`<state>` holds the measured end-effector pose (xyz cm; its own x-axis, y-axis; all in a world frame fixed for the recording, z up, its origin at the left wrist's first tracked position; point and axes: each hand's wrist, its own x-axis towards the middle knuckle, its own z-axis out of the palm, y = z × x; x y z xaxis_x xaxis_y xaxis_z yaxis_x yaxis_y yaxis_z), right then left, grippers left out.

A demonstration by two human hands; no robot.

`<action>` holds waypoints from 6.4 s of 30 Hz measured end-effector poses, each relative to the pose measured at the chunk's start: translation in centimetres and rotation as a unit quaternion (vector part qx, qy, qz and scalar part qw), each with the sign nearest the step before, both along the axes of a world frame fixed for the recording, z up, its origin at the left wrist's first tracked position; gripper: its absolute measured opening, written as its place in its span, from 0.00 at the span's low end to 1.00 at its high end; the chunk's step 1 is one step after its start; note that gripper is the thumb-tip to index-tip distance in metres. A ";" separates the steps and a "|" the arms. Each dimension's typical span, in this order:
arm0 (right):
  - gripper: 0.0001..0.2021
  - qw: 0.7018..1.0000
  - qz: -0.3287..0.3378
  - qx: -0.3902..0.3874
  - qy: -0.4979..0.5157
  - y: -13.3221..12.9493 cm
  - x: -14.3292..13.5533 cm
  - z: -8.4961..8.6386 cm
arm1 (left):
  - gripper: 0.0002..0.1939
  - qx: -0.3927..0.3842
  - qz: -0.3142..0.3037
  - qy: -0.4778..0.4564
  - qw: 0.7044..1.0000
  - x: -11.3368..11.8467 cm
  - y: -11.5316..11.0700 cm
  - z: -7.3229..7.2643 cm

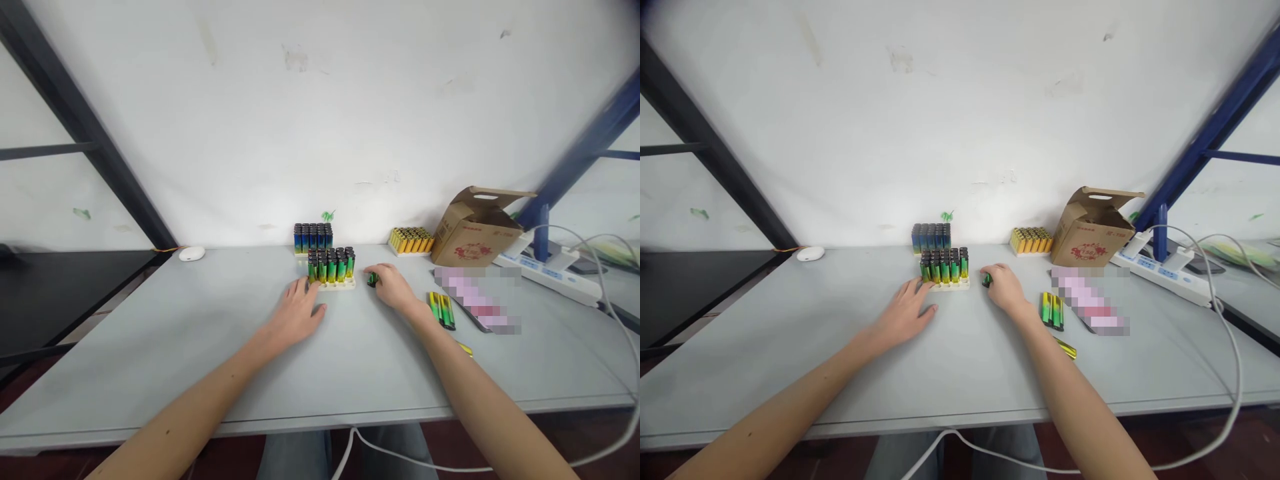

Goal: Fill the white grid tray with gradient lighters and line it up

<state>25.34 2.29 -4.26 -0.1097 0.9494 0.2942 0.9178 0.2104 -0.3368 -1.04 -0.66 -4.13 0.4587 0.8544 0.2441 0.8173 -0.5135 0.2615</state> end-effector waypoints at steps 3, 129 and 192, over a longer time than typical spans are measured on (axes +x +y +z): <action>0.23 0.999 -0.028 0.004 -0.040 -0.2 -0.3 0.3 | 0.22 0.007 -0.004 -0.001 1.000 -0.1 0.0 -0.1; 0.13 0.936 0.079 0.047 0.339 -0.4 -3.7 4.8 | 0.23 0.006 -0.005 0.005 1.000 -0.2 -0.1 0.0; 0.25 0.988 -0.072 -0.085 -0.109 0.9 -1.0 -0.8 | 0.22 0.000 -0.010 0.009 1.000 -0.2 -0.3 0.3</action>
